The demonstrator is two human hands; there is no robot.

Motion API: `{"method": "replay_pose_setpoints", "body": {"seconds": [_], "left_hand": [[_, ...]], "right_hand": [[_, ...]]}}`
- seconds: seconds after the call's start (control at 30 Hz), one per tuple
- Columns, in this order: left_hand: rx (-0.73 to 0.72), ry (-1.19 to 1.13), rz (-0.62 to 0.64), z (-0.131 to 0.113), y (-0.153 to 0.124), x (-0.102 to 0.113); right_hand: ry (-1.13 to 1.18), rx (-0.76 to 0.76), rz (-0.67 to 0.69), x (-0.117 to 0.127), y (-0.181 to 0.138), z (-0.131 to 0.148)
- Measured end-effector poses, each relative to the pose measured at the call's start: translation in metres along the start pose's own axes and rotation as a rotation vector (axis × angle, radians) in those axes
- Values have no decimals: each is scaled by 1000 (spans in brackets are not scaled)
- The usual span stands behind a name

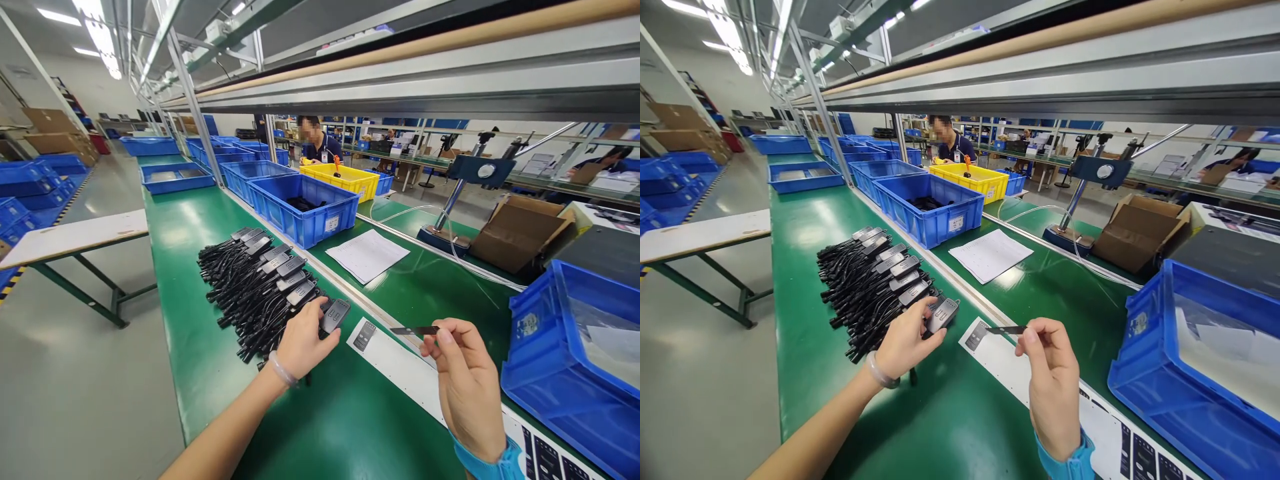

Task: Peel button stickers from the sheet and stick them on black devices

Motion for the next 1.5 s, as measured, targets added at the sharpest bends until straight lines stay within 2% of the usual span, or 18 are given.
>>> {"method": "replay_pose_setpoints", "body": {"seconds": [0.07, 0.13, 0.2, 0.37, 0.6, 0.93, 1.3, 1.5], "left_hand": [[2, -395, 179, -7, -6, -7], [73, -768, 434, -16, -14, -20], [161, -1049, 616, -25, -22, -32], [314, -1323, 741, -38, -35, -44], [328, -1432, 832, -40, -39, -37], [347, -1440, 927, -41, -42, -37], [311, -1384, 930, -42, -44, -37], [242, -1363, 922, -44, -45, -36]], "right_hand": [[-2, -16, 56, -4, -2, -2], [-11, -42, 106, -7, -4, -5], [-30, -70, 143, -8, -4, -9], [-101, -111, 198, -6, -1, -12], [-230, -116, 311, -11, -1, -11], [-321, -89, 297, -20, -7, -16], [-344, -117, 293, -20, -10, -19], [-332, -129, 267, -20, -10, -22]]}}
Point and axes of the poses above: each hand's wrist, its own y-axis towards the middle knuckle, its own x-axis out of the back of the hand, z = x × y, the point moved 2 cm from there along y, towards the middle knuckle, and after that the axes turned 7 degrees about x, right-handed, at the moved point
